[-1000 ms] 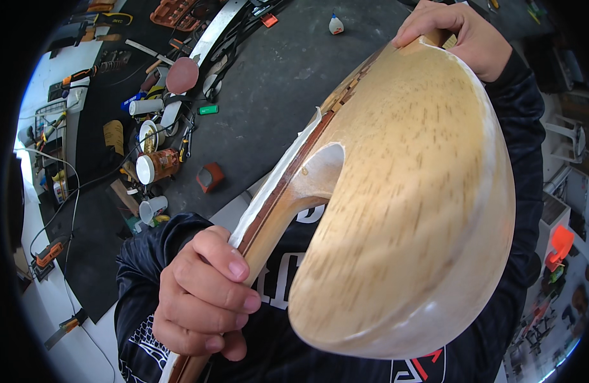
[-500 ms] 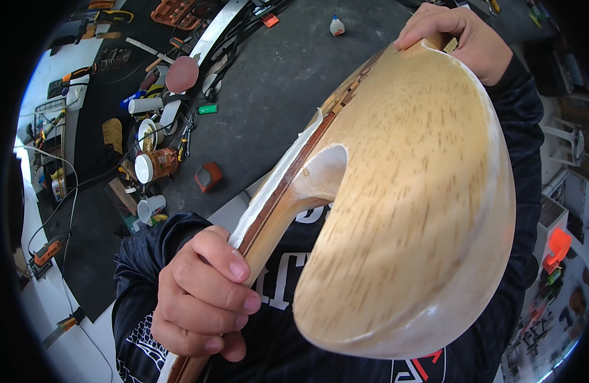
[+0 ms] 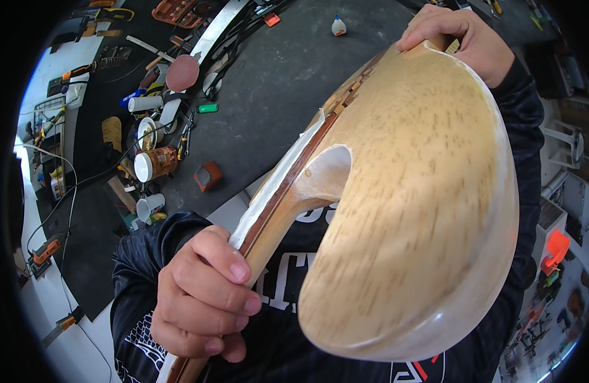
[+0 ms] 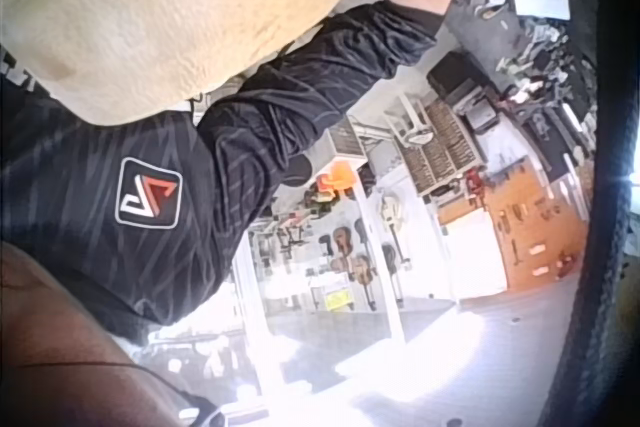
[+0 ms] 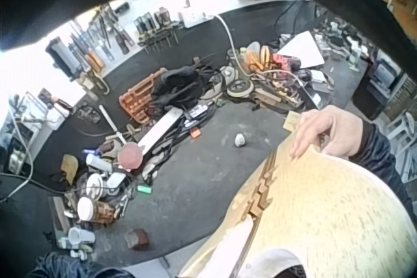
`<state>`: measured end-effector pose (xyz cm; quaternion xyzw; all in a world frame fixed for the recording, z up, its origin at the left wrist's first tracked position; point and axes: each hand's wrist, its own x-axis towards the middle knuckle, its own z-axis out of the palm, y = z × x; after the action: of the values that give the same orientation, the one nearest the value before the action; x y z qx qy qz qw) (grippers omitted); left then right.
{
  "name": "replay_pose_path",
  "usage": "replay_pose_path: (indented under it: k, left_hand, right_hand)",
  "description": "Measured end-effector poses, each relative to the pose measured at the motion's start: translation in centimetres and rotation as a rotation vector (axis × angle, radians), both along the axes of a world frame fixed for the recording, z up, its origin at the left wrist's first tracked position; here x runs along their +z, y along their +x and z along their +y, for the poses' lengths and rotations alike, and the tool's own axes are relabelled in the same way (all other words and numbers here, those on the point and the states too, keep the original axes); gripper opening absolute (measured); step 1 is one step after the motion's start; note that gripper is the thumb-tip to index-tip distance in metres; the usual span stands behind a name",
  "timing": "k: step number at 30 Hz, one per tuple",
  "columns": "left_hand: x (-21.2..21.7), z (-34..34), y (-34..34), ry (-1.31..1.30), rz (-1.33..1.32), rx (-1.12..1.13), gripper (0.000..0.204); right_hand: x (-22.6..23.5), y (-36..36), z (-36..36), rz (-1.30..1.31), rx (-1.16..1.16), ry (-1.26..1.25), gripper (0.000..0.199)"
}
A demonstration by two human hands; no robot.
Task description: The person sands the neck pocket of a guitar body with sandpaper, then applies glue from a bottle into the joint between the neck and body. The person holds the guitar body and neck together to align the joint.
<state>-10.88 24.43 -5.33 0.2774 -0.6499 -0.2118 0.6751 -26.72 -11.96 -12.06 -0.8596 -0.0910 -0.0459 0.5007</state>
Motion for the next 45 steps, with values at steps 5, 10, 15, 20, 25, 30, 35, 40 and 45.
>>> replay_pose_path:
  k: [5,10,15,20,25,30,35,40,45]
  left_hand:
    - [0.0,0.0,0.1,0.005,0.002,-0.001,0.022]
    - [0.1,0.0,0.3,0.008,-0.006,-0.011,0.023]
    - [0.1,-0.1,0.2,0.001,0.003,0.005,0.022]
    - [0.1,-0.2,0.2,-0.002,0.003,0.003,0.023]
    - [0.1,-0.3,0.3,0.001,0.000,-0.003,0.023]
    - [0.1,-0.2,0.3,0.004,0.006,-0.004,0.023]
    - [0.2,-0.3,0.3,-0.005,0.020,-0.009,0.022]
    - [0.4,-0.2,0.3,0.014,0.014,-0.015,0.022]
    - [0.3,-0.1,0.1,0.001,0.028,-0.017,0.022]
  right_hand:
    - [0.0,0.0,0.3,-0.005,-0.034,0.008,0.031]
    - [0.0,0.1,0.3,-0.006,-0.038,0.014,0.030]
    - [0.0,0.1,0.2,0.001,-0.038,0.011,0.029]
    - [0.4,0.1,1.1,0.024,-0.102,0.042,0.031]
    - [0.6,0.1,0.9,0.036,-0.091,0.034,0.036]
    - [0.3,0.2,0.5,0.016,-0.085,-0.007,0.034]
    - [0.4,0.0,1.0,0.017,-0.116,0.008,0.033]
    - [0.6,0.2,1.0,0.019,-0.107,-0.003,0.032]
    - [0.7,0.1,1.0,0.016,-0.107,-0.005,0.031]
